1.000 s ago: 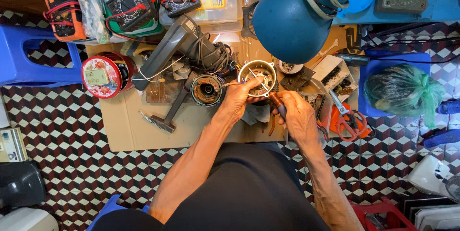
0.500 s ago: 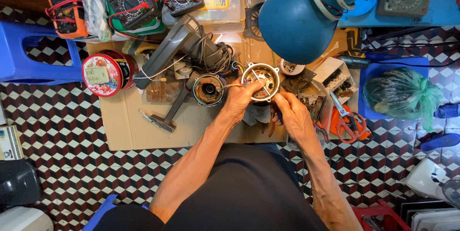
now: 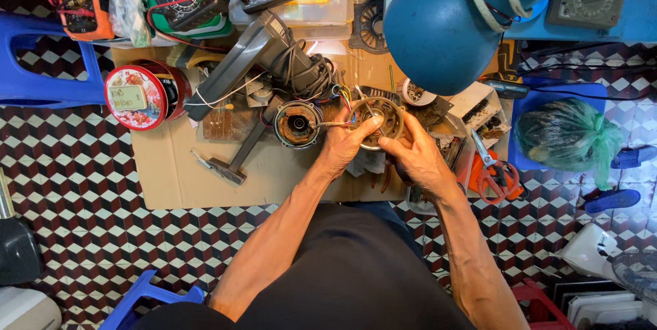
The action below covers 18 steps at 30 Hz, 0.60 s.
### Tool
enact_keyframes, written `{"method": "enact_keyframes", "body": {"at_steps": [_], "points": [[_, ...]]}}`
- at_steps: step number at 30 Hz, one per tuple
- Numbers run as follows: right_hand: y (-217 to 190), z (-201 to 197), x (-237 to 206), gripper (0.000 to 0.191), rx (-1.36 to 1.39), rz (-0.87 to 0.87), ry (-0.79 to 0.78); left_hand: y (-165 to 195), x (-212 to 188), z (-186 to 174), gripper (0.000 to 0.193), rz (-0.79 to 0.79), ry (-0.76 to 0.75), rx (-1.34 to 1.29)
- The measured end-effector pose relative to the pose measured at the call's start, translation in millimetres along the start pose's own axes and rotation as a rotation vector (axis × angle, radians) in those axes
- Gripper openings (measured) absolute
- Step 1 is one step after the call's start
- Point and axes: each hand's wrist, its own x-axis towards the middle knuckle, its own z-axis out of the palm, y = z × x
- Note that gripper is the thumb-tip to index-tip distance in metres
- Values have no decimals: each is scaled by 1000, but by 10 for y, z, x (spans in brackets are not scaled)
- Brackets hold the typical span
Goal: The person works on a disassembled electrical motor rotor, using pliers and a screwdriver to adjust and secure internal components. The person repeatedly repositions the rotor and uses tools to manipulate wires and small parts within the assembly.
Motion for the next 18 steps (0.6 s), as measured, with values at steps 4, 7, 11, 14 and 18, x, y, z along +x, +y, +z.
{"method": "enact_keyframes", "body": {"at_steps": [4,7,11,14,18], "points": [[9,14,62,69,68,-73,-69,-43,31,-65,47,27,6,23],[-15,46,39,69,10,-48,-39,-93,44,-79,46,92,-23,-6],[-46,129,1,64,-138,-8,79,-122,27,-111,47,115,3,109],[-48,157,-14,62,-212,10,135,-140,10,-78,48,91,35,134],[-6,139,-5,58,-205,-1,145,-134,-3,-58,48,82,47,172]]}}
